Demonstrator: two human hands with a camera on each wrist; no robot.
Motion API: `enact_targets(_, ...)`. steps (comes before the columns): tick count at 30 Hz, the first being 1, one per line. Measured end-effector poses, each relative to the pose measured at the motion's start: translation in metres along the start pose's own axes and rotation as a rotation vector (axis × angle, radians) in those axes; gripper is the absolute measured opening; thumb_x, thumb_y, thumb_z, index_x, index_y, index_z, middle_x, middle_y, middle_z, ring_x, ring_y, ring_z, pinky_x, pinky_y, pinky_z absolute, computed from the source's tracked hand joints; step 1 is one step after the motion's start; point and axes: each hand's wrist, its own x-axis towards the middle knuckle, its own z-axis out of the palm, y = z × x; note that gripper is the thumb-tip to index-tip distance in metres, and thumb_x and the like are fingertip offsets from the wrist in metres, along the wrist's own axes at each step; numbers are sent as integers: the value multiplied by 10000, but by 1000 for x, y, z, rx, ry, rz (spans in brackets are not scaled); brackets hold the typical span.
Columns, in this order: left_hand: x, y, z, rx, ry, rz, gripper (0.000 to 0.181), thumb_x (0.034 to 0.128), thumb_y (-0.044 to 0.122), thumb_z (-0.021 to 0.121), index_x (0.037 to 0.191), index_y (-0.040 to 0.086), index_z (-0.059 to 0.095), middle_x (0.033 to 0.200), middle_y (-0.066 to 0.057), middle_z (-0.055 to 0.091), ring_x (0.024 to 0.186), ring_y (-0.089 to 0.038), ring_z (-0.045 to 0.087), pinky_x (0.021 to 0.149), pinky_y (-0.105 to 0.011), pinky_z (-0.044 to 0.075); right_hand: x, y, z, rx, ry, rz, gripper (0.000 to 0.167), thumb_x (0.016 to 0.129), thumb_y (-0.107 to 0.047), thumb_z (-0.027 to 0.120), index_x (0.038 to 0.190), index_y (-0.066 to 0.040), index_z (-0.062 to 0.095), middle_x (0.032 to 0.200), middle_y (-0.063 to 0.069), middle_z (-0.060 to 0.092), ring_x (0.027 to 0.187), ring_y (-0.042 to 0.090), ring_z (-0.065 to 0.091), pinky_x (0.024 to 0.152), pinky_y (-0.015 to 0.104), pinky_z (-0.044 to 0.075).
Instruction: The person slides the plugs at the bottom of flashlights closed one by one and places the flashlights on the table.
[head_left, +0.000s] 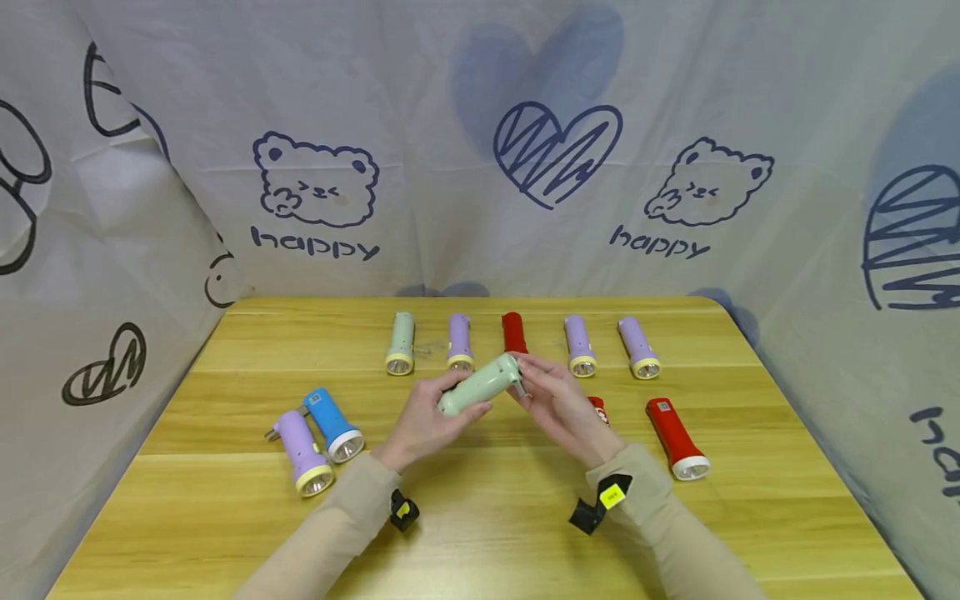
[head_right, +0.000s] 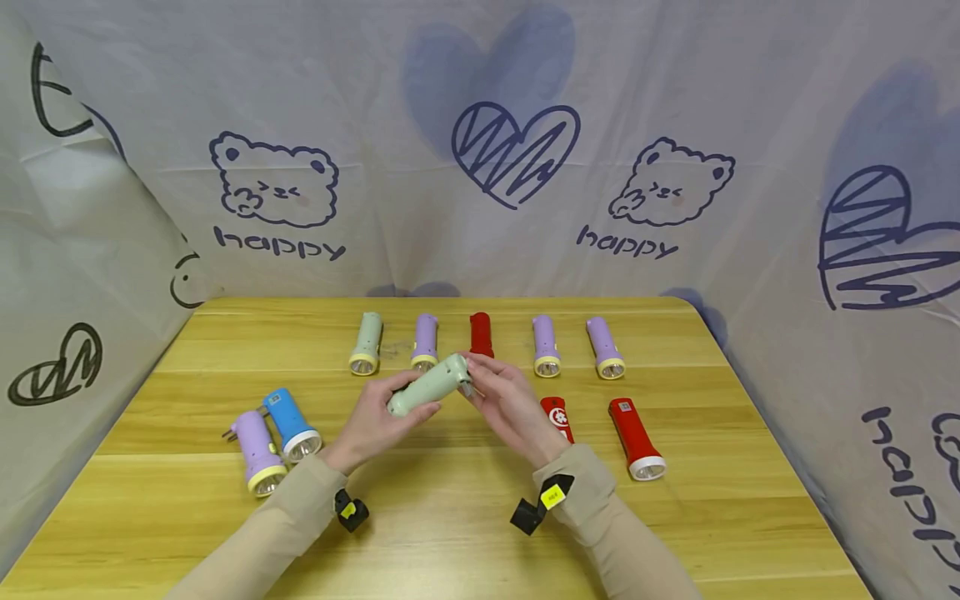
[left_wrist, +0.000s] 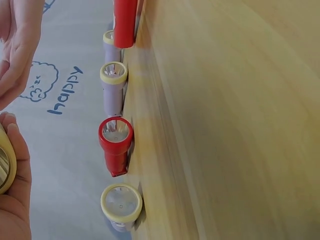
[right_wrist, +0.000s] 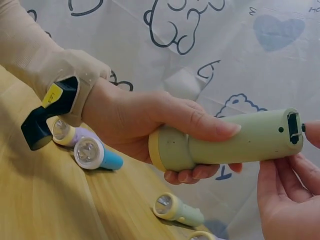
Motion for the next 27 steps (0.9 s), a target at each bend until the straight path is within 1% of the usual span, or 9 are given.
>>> enact_targets(2, 0, -1, 1, 10, 2, 18, 290, 872, 162, 786, 1122, 36, 712, 950, -140, 755, 706, -70, 590, 607, -204, 500, -1, 1, 1, 13, -3, 4, 308, 1071, -92, 440, 1066, -171, 737, 1118, -69, 706, 1068, 48, 630, 998, 216, 509)
enact_targets(8, 0, -5, 3, 10, 3, 37, 280, 870, 155, 783, 1115, 43, 707, 935, -119, 749, 714, -73, 596, 620, -216, 508, -1, 4, -1, 35, -47, -3, 317, 1067, -82, 444, 1089, -178, 745, 1136, -77, 713, 1088, 41, 623, 1024, 213, 500)
enact_targets(14, -3, -4, 4, 6, 1, 45, 308, 875, 142, 775, 1150, 24, 706, 970, -130, 757, 749, -93, 625, 653, -225, 531, -2, 8, -1, 102, -129, -4, 306, 1073, -102, 448, 1179, -144, 731, 1227, -22, 701, 1193, 93, 608, 1065, 227, 479)
enact_targets(17, -4, -3, 5, 6, 5, 66, 312, 873, 129, 772, 1151, 6, 704, 984, -143, 761, 758, -105, 640, 662, -229, 540, -4, 9, 0, 128, -158, -15, 295, 1070, -106, 465, 1219, -122, 719, 1262, -5, 687, 1219, 109, 601, 1079, 228, 476)
enact_targets(22, -4, -2, 5, 9, 21, 115, 302, 866, 95, 766, 1140, -11, 696, 976, -157, 758, 754, -120, 646, 657, -237, 543, -5, 11, 0, 152, -183, -40, 292, 1064, -108, 482, 1228, -134, 722, 1271, -16, 684, 1227, 98, 590, 1085, 219, 474)
enact_targets(27, -4, -2, 5, 10, 29, 126, 299, 864, 84, 764, 1138, -13, 695, 980, -159, 755, 768, -128, 650, 674, -238, 548, -6, 13, 1, 159, -185, -50, 275, 1053, -122, 513, 1211, -152, 737, 1263, -28, 694, 1232, 95, 591, 1087, 216, 475)
